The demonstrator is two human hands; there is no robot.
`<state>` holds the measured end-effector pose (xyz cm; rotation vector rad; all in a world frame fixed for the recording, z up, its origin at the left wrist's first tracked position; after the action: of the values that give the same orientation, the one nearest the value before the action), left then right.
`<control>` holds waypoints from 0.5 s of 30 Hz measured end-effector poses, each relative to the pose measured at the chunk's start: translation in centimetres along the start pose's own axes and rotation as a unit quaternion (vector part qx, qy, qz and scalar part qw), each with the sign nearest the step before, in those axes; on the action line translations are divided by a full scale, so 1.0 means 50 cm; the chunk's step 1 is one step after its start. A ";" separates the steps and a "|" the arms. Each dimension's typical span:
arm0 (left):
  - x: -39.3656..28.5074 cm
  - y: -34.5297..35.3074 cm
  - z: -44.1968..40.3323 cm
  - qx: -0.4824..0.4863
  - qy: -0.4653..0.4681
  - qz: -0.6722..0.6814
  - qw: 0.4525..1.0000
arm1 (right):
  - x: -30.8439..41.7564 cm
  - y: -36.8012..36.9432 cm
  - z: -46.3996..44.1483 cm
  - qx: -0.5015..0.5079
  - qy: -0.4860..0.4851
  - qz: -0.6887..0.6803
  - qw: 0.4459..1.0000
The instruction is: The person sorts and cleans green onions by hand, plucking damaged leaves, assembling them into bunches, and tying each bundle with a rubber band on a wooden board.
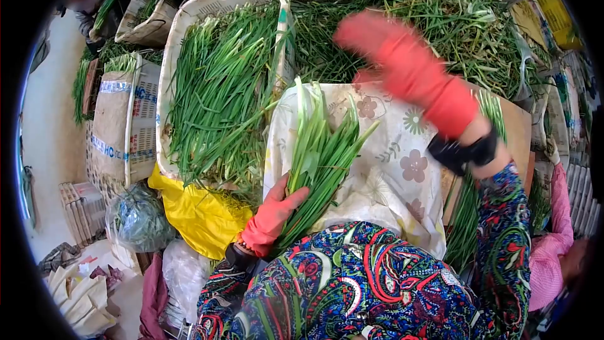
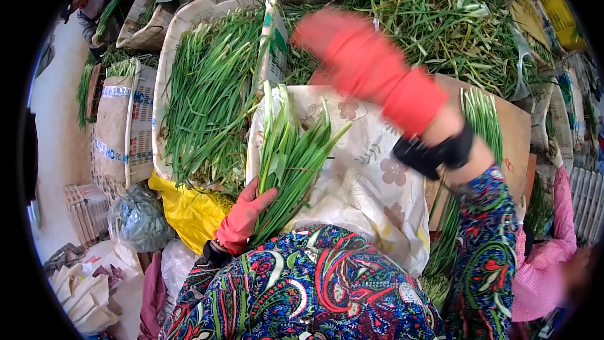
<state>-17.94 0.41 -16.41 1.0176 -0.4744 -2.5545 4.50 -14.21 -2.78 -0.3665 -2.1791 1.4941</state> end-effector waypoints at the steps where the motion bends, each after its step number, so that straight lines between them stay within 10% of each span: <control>1: -0.005 0.009 0.001 0.012 -0.002 0.003 1.000 | 0.064 0.053 0.018 -0.008 -0.032 -0.033 0.999; 9: 0.007 0.024 0.008 0.053 -0.033 0.027 0.998 | 0.214 0.169 0.051 0.035 -0.230 -0.071 0.970; 12: -0.003 0.039 0.005 0.080 0.004 0.030 0.996 | 0.215 0.164 0.047 0.084 -0.221 -0.031 0.971; 15: -0.014 0.057 0.012 0.103 0.056 -0.002 0.993 | 0.167 0.130 0.011 -0.094 -0.089 -0.078 0.988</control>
<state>-17.34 -1.68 -14.35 1.2263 -0.7156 -2.4733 -3.17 -8.32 -7.08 -0.1210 -2.4367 1.2834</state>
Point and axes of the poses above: each hand's wrist, its own z-axis away from the middle knuckle, its own y-axis out of the palm, x = y × z, the point moved 7 cm from there along -z, towards the middle knuckle, and after that the axes turned 1 degree about z, right-handed, at the moved point
